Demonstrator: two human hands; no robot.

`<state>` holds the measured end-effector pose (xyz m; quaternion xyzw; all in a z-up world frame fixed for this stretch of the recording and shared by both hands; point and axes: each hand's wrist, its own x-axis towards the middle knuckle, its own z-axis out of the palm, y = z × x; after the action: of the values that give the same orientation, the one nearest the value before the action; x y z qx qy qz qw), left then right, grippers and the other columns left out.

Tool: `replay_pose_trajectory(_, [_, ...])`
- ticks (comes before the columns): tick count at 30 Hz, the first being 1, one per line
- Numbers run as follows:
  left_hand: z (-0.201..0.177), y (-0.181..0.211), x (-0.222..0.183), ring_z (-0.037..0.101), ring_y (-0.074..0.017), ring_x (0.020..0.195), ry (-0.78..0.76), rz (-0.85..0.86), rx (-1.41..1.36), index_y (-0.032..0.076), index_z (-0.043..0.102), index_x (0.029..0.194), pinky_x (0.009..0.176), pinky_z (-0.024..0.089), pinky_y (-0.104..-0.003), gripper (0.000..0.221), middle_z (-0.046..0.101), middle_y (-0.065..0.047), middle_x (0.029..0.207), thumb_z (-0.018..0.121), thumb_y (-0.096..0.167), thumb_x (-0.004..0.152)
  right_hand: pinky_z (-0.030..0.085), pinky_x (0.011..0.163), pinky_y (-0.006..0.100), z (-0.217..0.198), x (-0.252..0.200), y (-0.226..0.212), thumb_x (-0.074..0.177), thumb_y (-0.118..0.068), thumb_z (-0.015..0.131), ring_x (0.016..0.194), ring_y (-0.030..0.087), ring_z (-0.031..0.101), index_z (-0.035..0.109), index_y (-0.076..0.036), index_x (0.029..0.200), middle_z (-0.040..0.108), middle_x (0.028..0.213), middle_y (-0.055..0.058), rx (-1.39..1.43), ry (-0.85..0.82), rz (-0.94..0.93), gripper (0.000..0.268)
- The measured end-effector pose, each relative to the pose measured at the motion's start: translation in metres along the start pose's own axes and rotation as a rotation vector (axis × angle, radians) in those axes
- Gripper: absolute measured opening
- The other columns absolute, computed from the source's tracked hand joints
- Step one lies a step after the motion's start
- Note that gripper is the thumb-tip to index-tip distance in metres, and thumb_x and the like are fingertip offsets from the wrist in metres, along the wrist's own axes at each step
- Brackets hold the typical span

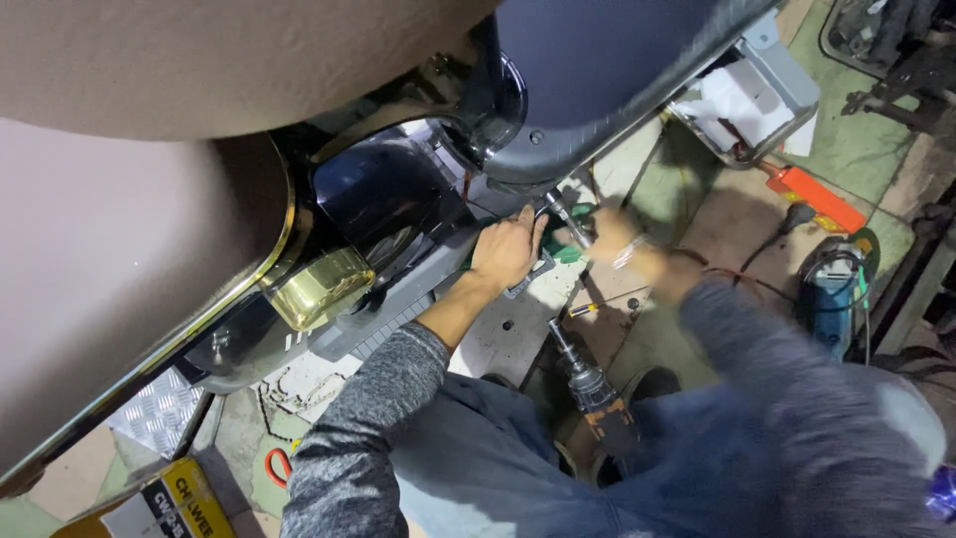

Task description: The person uses a wrench and an impact driver to remove and install bolts on a motorcycle frame near the rear axle, then handles a bracket and wires.

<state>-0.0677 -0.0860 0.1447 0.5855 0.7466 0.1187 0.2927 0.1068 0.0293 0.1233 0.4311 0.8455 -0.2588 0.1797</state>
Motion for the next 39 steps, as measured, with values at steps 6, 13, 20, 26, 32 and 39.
replay_pose_trajectory(6, [-0.001, -0.006, 0.004, 0.073, -0.0449, 0.101, -0.029, 0.010, -0.009, -0.002, 0.054, 0.135, 0.089, 0.057, -0.057, 0.060, 0.073, -0.028, 0.107, 0.026, 0.044, 0.110, 0.037, 0.119, 0.047, 0.112, -0.004, -0.035, 0.091, -0.045, 0.048, 0.137, 0.034, 0.053, 0.054, -0.017, 0.149, 0.059, 0.147, 0.009, 0.688, -0.136, 0.338, 0.064])
replay_pose_trajectory(13, [0.006, -0.006, 0.004, 0.073, -0.0449, 0.102, -0.068, -0.020, 0.001, -0.001, 0.054, 0.137, 0.090, 0.056, -0.058, 0.063, 0.073, -0.028, 0.108, 0.025, 0.047, 0.109, 0.054, 0.083, 0.042, 0.090, -0.054, 0.005, 0.090, -0.036, 0.081, 0.096, 0.025, 0.070, 0.076, -0.005, 0.111, 0.076, 0.097, 0.014, 0.936, 0.590, 0.069, 0.038])
replay_pose_trajectory(20, [-0.003, 0.000, 0.002, 0.073, -0.0458, 0.101, -0.071, -0.026, 0.036, -0.001, 0.054, 0.136, 0.090, 0.056, -0.058, 0.063, 0.073, -0.028, 0.107, 0.024, 0.046, 0.108, 0.054, 0.062, 0.033, 0.039, -0.059, -0.049, 0.095, -0.039, 0.073, 0.060, 0.021, 0.067, 0.069, -0.016, 0.078, 0.063, 0.055, 0.003, 0.852, 0.802, 0.132, 0.028])
replay_pose_trajectory(26, [-0.007, 0.002, 0.001, 0.072, -0.0463, 0.103, -0.064, -0.021, 0.011, -0.001, 0.054, 0.138, 0.091, 0.055, -0.059, 0.062, 0.073, -0.029, 0.110, 0.025, 0.045, 0.108, 0.049, 0.046, 0.020, 0.044, -0.046, -0.028, 0.093, -0.026, 0.080, 0.061, 0.020, 0.065, 0.047, -0.009, 0.116, 0.067, 0.081, 0.016, 1.643, 0.495, 0.268, 0.043])
replay_pose_trajectory(32, [-0.010, 0.005, -0.006, 0.072, -0.0457, 0.102, -0.054, -0.011, 0.017, -0.001, 0.055, 0.137, 0.091, 0.055, -0.058, 0.060, 0.073, -0.028, 0.110, 0.027, 0.043, 0.109, 0.036, 0.032, 0.023, 0.033, -0.051, -0.043, 0.105, -0.037, 0.059, 0.038, 0.013, 0.054, 0.061, -0.008, 0.078, 0.062, 0.056, 0.013, 1.384, 0.415, 0.253, 0.039])
replay_pose_trajectory(39, [0.021, -0.003, 0.001, 0.069, -0.0458, 0.108, 0.039, -0.001, -0.151, 0.000, 0.063, 0.128, 0.096, 0.055, -0.055, 0.054, 0.072, -0.026, 0.111, 0.038, 0.044, 0.108, 0.038, 0.037, 0.025, 0.014, -0.087, -0.053, 0.108, -0.041, 0.055, 0.040, 0.012, 0.050, 0.059, -0.008, 0.105, 0.057, 0.053, 0.005, 1.203, 0.488, 0.157, 0.033])
